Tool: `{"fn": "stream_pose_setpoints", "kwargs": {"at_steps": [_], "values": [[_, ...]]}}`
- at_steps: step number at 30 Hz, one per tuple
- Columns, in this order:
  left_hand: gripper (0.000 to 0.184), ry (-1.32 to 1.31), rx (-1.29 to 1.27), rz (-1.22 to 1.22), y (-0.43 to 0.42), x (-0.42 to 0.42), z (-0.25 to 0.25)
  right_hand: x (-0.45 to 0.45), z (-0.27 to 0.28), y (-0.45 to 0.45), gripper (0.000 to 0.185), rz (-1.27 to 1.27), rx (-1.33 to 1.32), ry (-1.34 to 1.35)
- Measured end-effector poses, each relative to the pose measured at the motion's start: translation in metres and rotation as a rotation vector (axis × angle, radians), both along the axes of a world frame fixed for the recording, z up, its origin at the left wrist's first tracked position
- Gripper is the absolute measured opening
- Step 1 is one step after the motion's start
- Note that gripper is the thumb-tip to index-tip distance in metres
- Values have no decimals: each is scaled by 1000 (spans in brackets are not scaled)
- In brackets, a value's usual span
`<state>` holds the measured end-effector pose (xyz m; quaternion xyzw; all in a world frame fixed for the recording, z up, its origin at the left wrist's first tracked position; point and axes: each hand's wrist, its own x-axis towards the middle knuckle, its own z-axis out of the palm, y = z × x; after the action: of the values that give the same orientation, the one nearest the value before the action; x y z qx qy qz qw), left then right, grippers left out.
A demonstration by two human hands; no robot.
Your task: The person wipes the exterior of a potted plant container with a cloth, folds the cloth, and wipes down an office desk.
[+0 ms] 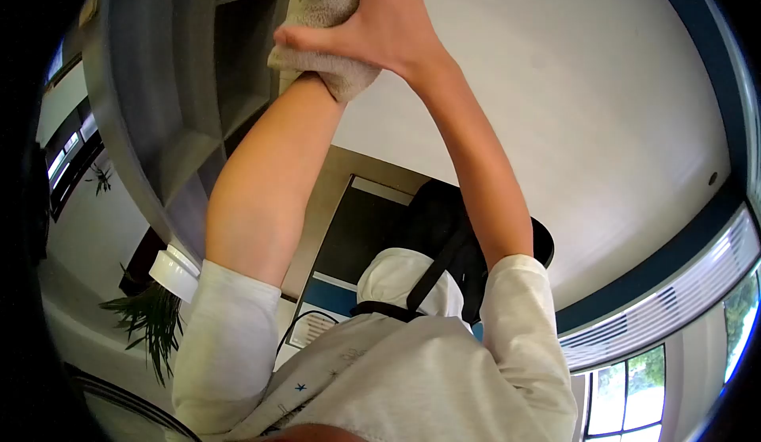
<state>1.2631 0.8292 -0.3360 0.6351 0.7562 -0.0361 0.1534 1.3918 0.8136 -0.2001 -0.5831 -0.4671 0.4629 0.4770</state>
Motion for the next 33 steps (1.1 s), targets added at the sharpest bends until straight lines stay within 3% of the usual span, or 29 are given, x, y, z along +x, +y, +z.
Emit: {"fn": "stream_pose_setpoints", "kwargs": {"at_steps": [5,8,9,11,12,16,19,20,21,23,25,27,28,30,31,33], "values": [[42,95,-26,-68,-6,-3,-1,-4,4,-7,43,67,301,-331],[41,187,-77,-76,4,5,-5,6,-7,-18,48,131,262,-319],[41,173,-75,21,10,8,-3,9,-20,-20,47,92,276,-410],[43,27,69,465,33,23,1,18,-56,-21,48,4,304,-592],[44,3,13,457,32,25,16,19,-58,-23,46,-57,316,-622],[45,90,249,418,27,25,-2,19,-53,-35,45,-330,-57,57],[55,40,84,380,28,10,-16,13,-23,-55,58,-340,1,248],[59,25,87,336,25,1,-25,4,-25,-62,50,-272,82,230],[64,10,90,292,23,-9,-35,-8,-23,-66,50,-217,101,95],[49,44,157,351,24,-2,-31,-35,-26,-70,49,-251,125,6],[41,75,227,409,28,10,-26,-23,-49,-61,47,-298,161,-335],[45,111,290,452,31,19,-21,2,-75,-53,46,-308,146,-736],[48,80,210,455,30,23,-8,12,-83,-50,44,-377,263,-672],[49,40,230,478,29,33,5,41,-91,-56,43,-552,354,-811],[49,29,229,492,26,36,8,58,-86,-64,44,-664,265,-846],[49,13,233,491,25,37,8,81,-62,-81,64,-815,-8,-1061]]}}
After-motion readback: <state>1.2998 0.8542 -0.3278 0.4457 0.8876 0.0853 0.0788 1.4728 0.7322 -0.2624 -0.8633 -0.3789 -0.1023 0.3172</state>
